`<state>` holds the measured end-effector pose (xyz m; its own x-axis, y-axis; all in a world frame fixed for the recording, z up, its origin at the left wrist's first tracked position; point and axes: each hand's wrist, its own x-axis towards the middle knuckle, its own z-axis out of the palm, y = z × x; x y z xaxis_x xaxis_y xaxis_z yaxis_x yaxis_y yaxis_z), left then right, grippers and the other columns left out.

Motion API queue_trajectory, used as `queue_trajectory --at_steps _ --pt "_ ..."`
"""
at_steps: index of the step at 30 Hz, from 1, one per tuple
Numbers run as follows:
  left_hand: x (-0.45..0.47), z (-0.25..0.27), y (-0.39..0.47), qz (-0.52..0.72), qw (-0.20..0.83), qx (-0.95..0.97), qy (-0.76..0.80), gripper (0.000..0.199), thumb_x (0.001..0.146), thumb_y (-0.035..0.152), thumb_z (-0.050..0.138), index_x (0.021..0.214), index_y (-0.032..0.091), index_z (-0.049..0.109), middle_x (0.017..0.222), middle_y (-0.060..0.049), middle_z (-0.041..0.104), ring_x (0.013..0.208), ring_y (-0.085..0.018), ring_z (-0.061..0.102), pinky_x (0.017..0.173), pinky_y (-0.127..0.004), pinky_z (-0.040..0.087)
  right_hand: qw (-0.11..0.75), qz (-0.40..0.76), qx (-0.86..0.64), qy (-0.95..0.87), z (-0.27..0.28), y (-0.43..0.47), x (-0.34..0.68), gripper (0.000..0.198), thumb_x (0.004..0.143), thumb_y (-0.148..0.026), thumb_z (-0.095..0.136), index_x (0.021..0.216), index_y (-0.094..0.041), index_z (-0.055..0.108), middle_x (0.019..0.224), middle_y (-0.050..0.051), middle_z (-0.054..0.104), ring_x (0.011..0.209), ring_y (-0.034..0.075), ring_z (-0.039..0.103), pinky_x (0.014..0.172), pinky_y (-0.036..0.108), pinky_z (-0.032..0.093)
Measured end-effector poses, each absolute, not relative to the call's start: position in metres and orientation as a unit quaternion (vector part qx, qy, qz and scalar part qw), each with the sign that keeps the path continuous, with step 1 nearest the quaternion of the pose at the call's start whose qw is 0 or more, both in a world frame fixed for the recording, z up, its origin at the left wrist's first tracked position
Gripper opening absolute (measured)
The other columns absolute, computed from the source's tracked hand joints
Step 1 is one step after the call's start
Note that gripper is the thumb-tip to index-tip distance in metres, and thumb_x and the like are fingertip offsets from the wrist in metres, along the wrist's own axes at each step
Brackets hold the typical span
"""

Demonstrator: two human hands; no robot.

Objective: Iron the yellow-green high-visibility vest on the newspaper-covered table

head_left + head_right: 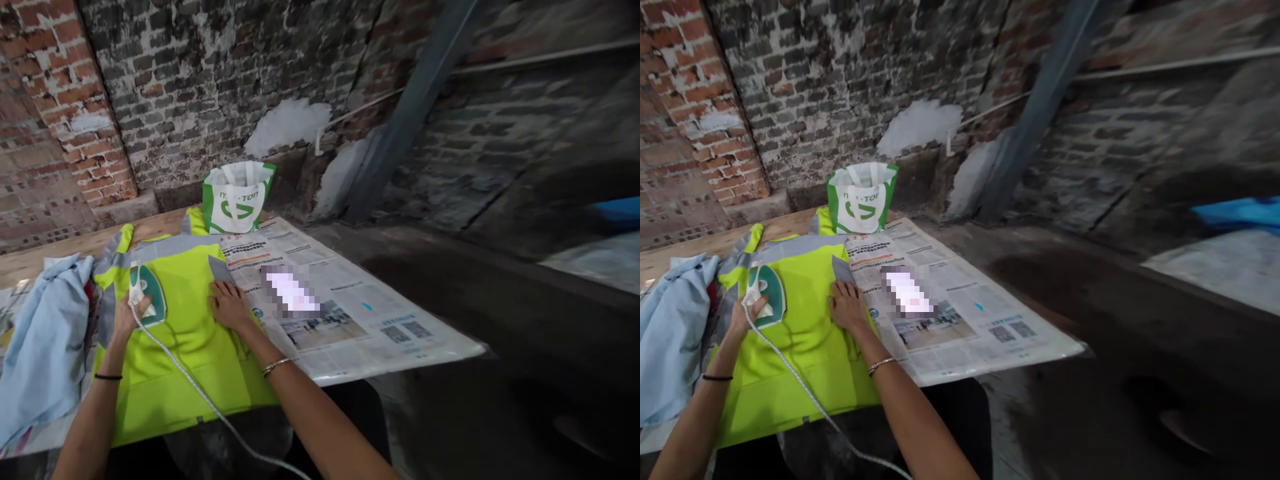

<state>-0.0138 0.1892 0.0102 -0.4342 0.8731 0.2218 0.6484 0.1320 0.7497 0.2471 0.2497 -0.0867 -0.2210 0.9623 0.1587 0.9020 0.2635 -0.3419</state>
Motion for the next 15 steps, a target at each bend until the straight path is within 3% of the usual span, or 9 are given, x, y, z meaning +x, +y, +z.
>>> queue_trajectory --at_steps 5,10,15 --pt "-0.015 0.001 0.149 0.412 0.151 0.514 0.737 0.022 0.071 0.038 0.075 0.086 0.023 0.071 0.068 0.0 0.069 0.07 -0.022 0.067 0.064 -0.03 0.054 0.176 0.077 -0.599 -0.777 -0.089 0.25 0.245 0.055 0.107 -0.031 0.038 0.16 -0.018 0.05 0.168 0.009 0.046 0.154 0.03 0.038 0.123 0.048 0.026" --pt "-0.008 -0.006 0.129 0.416 0.177 0.532 0.716 0.038 0.073 0.041 0.075 0.107 0.024 0.076 0.073 0.0 0.07 0.069 -0.021 0.066 0.064 -0.031 0.055 0.184 0.052 -0.597 -0.779 -0.094 0.249 0.244 0.054 0.108 -0.031 0.037 0.158 -0.016 0.051 0.167 0.011 0.047 0.152 0.032 0.039 0.123 0.05 0.026" --pt "0.007 -0.009 0.156 0.417 0.227 0.553 0.685 0.036 0.07 0.045 0.074 0.098 0.021 0.073 0.074 -0.001 0.07 0.063 -0.017 0.06 0.058 -0.029 0.051 0.177 0.049 -0.592 -0.785 -0.092 0.246 0.246 0.054 0.109 -0.032 0.035 0.158 -0.015 0.051 0.167 0.011 0.047 0.152 0.033 0.04 0.122 0.052 0.027"
